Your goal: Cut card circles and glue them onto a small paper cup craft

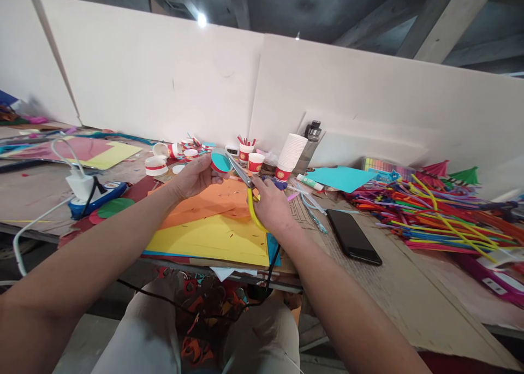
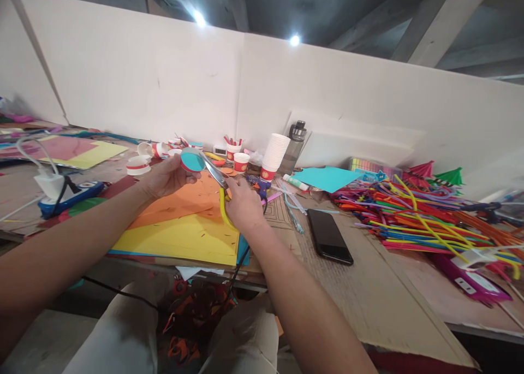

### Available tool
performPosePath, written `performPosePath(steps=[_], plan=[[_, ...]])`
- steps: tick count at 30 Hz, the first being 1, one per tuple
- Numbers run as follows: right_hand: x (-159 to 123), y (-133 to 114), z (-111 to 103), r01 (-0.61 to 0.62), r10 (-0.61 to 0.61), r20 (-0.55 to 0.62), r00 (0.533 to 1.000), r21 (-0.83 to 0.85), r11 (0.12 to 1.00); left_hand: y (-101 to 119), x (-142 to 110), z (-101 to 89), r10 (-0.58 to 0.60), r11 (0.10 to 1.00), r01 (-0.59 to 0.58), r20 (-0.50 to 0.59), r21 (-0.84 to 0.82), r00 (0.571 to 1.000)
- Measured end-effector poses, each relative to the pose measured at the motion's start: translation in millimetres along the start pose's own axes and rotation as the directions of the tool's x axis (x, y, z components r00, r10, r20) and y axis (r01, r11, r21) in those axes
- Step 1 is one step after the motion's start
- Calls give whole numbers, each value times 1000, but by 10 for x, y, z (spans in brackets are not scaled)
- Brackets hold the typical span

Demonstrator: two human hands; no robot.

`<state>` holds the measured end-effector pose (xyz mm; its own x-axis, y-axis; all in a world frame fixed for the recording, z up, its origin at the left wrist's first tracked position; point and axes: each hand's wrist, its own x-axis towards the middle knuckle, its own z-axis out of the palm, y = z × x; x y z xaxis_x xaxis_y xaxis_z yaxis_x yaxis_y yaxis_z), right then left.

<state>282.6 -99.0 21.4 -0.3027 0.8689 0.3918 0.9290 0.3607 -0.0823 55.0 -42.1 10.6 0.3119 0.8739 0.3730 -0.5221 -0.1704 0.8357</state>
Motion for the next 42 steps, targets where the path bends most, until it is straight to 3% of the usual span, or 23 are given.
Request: performPosePath(steps=[9,17,42], plan=[[-2,10,11,-2,2,14,1000,27,1000,-39,33,8,4,999,-8,-114,-33,994],[-8,30,31,0,0,3,1000,-5,1000,-30,14,23,-39,999,38,-25,-38,999],[-6,3,14,-3,2,18,1000,48,999,2,21,18,-52,997,49,-60,-59,997]])
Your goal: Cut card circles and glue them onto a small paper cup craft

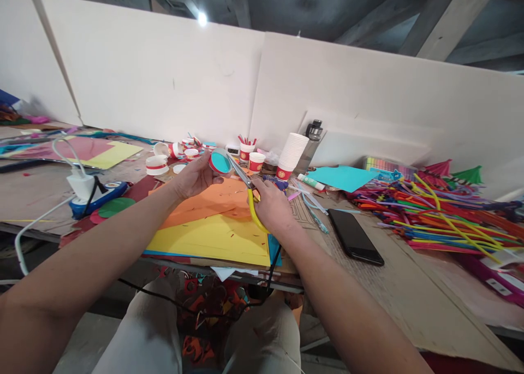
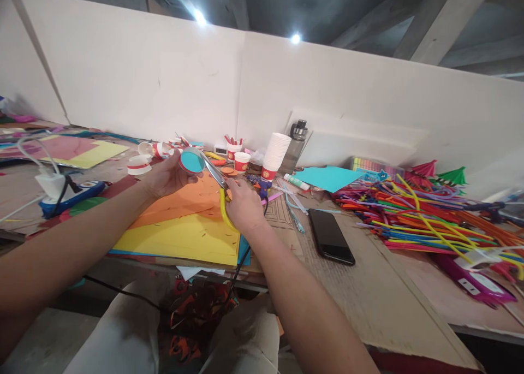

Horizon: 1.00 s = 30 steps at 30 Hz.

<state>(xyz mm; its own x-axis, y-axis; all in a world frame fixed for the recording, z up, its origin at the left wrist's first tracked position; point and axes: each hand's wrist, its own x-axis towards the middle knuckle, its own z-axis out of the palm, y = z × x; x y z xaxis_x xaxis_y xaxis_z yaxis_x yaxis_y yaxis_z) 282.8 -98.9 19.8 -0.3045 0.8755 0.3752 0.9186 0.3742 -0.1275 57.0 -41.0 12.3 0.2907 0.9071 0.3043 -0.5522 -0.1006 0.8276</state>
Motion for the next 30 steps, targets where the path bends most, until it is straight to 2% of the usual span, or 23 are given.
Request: performPosePath(steps=[7,16,22,30], plan=[[31,74,95,48,-43,-48,998,102,994,-12,-5,5,-26,999,26,-14,37,1000],[48,101,117,71,-64,-43,997,191,979,12,-15,71,-27,999,28,-9,18,1000],[34,87,83,79,-72,-44,996,167,983,4,-21,35,-17,1000,17,0,2,1000],[9,34,37,32,-31,-48,998,28,999,16,-18,42,-60,998,59,-28,-25,998]])
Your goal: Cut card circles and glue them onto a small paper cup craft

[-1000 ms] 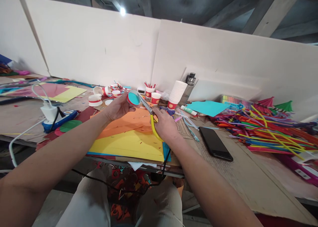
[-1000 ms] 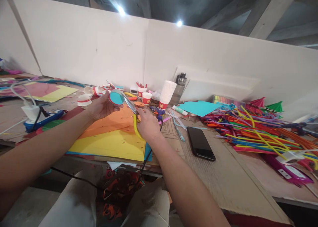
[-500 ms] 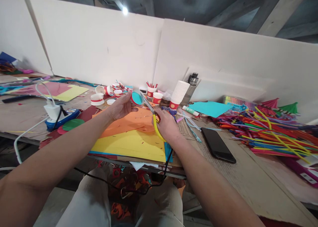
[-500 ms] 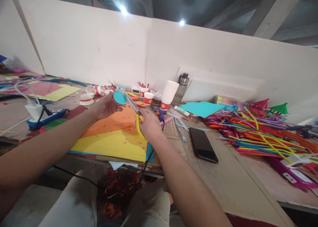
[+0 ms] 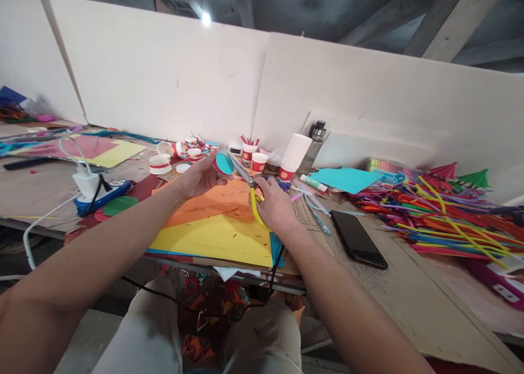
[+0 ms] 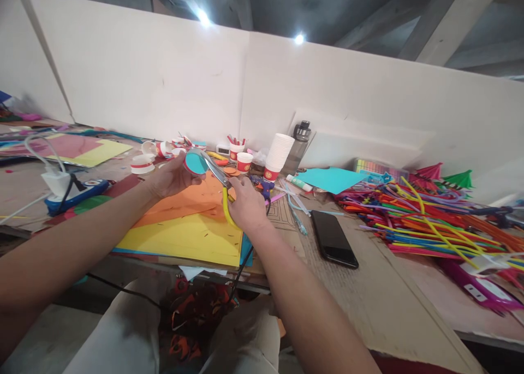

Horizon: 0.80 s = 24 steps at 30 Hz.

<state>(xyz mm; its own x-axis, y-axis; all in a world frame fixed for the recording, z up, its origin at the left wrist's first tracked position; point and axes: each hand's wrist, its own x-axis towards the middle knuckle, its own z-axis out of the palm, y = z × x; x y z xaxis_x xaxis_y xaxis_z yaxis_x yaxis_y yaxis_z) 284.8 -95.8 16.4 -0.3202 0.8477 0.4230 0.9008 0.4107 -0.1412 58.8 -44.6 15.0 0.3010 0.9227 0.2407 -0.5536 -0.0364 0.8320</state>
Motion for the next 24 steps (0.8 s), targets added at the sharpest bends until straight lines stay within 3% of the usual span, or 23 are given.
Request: performPosePath(steps=[14,24], plan=[[20,48,65,11,-13,20,1000,128,992,-41,-3,42,-11,1000,11,18,2,1000],[4,11,1,-28,28,34,999,11,1000,-46,-13,22,-3,999,4,28,-41,1000]])
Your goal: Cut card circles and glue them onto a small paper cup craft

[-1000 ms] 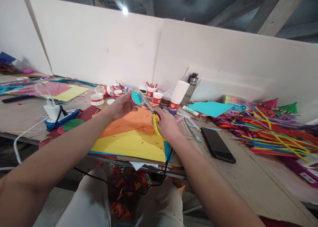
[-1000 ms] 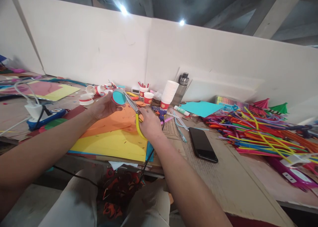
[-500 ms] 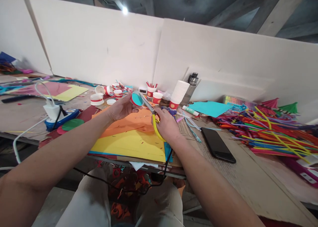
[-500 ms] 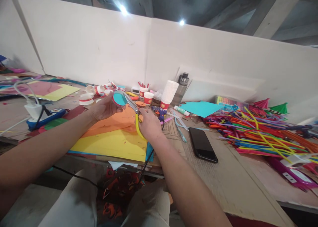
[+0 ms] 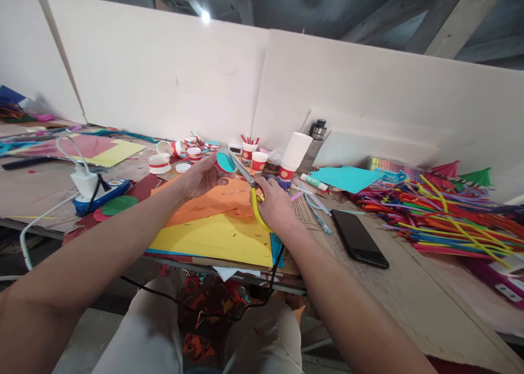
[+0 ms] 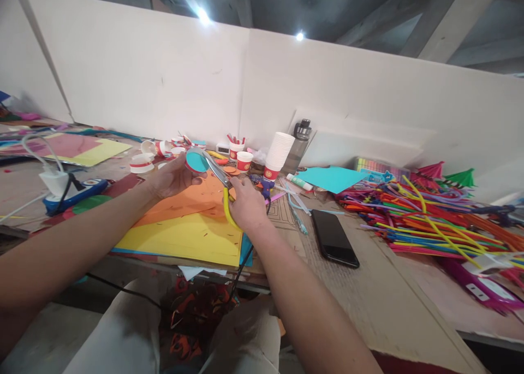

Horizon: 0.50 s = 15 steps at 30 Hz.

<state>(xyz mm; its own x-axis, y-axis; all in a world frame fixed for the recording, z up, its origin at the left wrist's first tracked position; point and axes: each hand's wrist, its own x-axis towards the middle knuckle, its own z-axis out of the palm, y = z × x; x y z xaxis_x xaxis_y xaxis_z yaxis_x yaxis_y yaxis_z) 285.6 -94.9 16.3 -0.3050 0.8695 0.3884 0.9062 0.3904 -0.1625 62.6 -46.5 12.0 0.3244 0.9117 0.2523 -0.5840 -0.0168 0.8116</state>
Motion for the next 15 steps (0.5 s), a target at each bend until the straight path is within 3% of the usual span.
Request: performPosePath(steps=[15], plan=[[-3,-52,-21,6,-6,3,1000,-82,997,17,-1,-1,10,1000,-10,-8,-16,1000]])
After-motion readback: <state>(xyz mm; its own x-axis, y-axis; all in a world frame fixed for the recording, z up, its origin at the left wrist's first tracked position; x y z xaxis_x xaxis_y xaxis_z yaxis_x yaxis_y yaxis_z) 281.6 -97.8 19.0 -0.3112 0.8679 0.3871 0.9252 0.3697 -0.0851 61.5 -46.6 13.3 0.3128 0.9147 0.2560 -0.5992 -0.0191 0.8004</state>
